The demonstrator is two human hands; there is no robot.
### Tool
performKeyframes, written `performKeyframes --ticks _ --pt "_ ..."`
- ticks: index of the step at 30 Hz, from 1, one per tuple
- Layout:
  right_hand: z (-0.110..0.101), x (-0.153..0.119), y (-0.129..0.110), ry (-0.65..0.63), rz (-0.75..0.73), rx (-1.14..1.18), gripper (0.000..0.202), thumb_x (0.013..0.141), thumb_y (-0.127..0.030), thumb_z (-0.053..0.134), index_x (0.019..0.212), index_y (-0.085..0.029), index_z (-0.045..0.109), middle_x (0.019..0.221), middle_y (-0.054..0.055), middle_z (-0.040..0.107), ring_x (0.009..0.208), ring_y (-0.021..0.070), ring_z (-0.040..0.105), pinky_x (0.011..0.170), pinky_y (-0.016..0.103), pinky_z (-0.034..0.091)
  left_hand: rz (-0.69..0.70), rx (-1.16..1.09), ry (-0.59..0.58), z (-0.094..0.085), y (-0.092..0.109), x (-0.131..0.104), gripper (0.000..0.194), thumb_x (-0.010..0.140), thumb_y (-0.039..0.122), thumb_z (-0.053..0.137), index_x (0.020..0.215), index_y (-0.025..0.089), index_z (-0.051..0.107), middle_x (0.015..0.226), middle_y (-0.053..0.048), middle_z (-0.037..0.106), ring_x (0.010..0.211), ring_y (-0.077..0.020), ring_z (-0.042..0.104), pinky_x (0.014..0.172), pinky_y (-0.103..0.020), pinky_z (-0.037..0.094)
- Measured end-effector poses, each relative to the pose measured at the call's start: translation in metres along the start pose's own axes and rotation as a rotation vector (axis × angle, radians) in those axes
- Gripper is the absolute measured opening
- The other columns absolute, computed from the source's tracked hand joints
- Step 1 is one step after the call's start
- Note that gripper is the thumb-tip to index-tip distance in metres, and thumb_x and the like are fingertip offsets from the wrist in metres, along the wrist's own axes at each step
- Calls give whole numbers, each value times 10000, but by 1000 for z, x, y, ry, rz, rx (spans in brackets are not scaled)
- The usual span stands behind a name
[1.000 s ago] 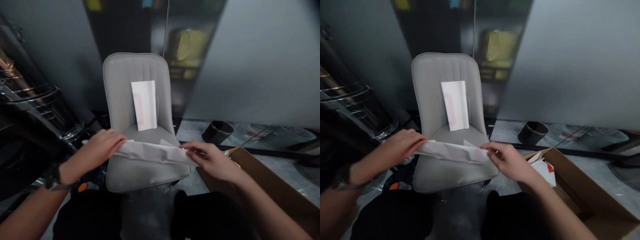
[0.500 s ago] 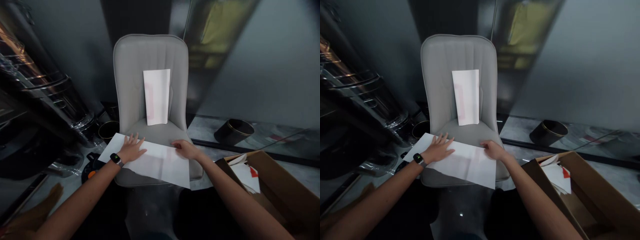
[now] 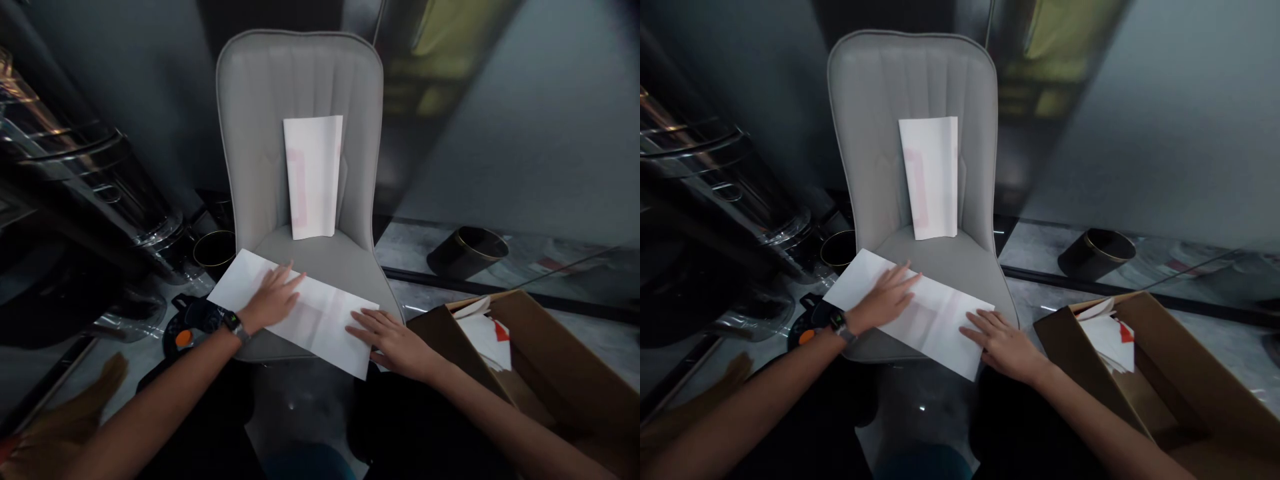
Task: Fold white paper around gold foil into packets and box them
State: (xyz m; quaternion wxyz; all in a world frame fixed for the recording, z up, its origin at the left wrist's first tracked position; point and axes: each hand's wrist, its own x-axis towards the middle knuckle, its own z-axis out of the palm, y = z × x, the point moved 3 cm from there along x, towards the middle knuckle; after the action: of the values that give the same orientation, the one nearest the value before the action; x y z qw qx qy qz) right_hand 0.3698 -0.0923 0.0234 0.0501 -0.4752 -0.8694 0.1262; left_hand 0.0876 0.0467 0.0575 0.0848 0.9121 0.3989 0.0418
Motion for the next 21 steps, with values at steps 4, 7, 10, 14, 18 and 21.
performKeyframes --ticks 4,7,10,14,18,21 --pt "-20 8 2 93 23 261 236 976 -301 584 1128 -259 760 1350 95 678 1320 290 569 1122 488 433 69 -88 -76 22 54 -18 567 1063 510 386 1581 280 383 1705 -106 206 1565 -375 175 1243 -604 198" --pt "-29 28 13 143 137 488 321 1001 -438 543 936 -213 763 1045 88 755 1004 248 686 923 385 528 72 -105 -118 32 60 -20 572 1049 458 450 1582 261 384 1700 -120 212 1571 -387 130 1249 -631 148" --pt "-27 59 26 50 265 588 351 963 -473 559 810 -195 709 756 20 693 681 185 614 654 304 475 56 -200 -164 27 49 -14 473 1047 322 423 1511 262 494 1680 -99 284 1569 -351 177 1254 -602 186" --pt "-24 94 38 -37 302 520 231 880 -408 652 822 -189 695 702 -9 647 638 165 565 585 276 379 -50 -372 -47 10 41 -2 454 1072 279 292 1413 197 579 1518 -106 541 1472 -241 423 1232 -457 335" --pt "-24 105 41 -36 321 482 218 871 -388 685 921 -177 708 737 5 662 656 176 587 600 282 393 -15 -265 5 11 57 -2 531 1062 477 394 1520 220 470 1617 -125 408 1484 -318 390 1218 -542 330" --pt "-27 92 33 91 347 401 353 906 -380 670 1183 -162 677 949 69 723 808 216 656 729 316 491 51 -119 -115 23 68 -8 580 1030 583 440 1550 328 429 1691 -62 264 1535 -427 237 1188 -732 212"
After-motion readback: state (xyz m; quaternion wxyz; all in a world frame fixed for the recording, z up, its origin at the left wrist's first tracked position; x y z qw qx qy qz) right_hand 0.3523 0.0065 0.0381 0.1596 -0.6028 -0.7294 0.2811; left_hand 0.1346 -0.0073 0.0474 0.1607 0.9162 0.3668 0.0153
